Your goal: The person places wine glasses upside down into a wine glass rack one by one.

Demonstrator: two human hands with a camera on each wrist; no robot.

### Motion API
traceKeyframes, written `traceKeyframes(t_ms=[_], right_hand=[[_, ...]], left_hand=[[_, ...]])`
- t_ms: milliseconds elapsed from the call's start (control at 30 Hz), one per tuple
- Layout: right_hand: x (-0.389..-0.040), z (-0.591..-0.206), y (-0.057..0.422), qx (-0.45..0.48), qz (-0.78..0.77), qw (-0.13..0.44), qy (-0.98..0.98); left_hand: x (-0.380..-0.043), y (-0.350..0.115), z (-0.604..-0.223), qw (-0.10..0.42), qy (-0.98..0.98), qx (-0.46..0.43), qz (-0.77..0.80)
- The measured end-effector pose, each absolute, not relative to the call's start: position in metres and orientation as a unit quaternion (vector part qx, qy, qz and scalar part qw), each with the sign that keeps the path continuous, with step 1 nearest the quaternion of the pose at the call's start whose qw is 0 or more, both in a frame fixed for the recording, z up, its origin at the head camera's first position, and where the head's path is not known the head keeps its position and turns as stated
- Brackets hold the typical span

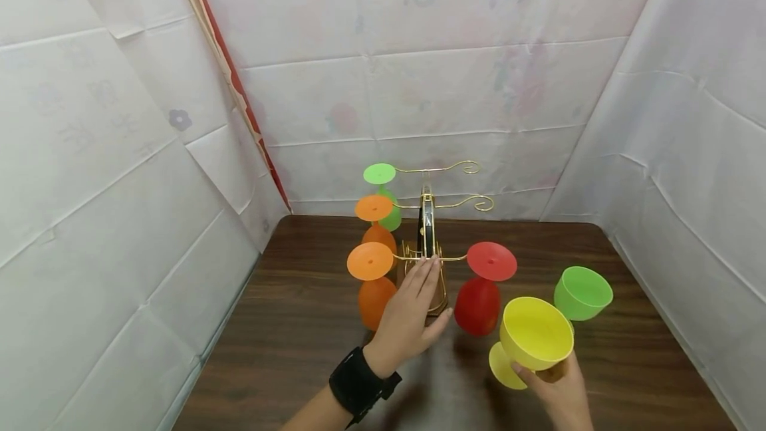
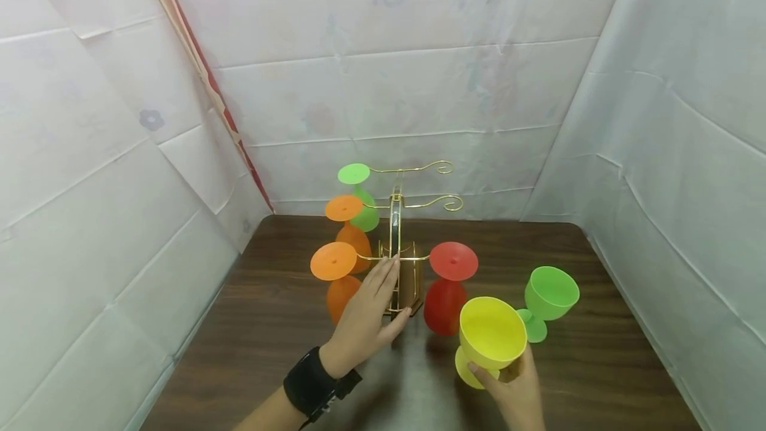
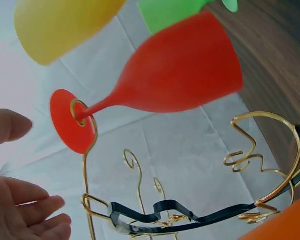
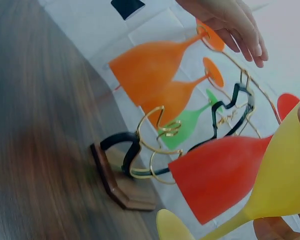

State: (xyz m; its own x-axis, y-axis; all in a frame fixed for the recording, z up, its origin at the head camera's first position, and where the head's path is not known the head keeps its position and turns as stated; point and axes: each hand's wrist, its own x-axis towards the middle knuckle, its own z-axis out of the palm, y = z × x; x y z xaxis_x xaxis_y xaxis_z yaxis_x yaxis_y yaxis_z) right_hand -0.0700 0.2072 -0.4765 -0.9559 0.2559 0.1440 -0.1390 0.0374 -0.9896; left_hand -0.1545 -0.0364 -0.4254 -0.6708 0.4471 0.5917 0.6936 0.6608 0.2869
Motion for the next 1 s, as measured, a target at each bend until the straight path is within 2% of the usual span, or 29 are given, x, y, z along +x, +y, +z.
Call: traceKeyframes(t_ms=[233, 533, 733, 1000], right_hand=[[-0.072, -0.473, 0.194, -0.035, 0.672, 0.119, -0.73], [-0.075, -0.469, 0.172, 0.012, 0.683, 0.089, -0.725], [-0.075, -0.467, 0.156, 0.038, 0.667, 0.065, -0.741], [-0.076, -0.465, 0.141, 0.099, 0.683, 0.024, -0.723]], left_hand=[[-0.134, -0.045, -0.428, 0.244, -0.838, -0.376, -0.312], [-0.116, -0.051, -0.444, 0.166, -0.836, -0.38, -0.359], [-0.106, -0.054, -0.45, 0.099, -0.83, -0.34, -0.431], [-0.103, -0.058, -0.453, 0.064, -0.788, -0.328, -0.517]])
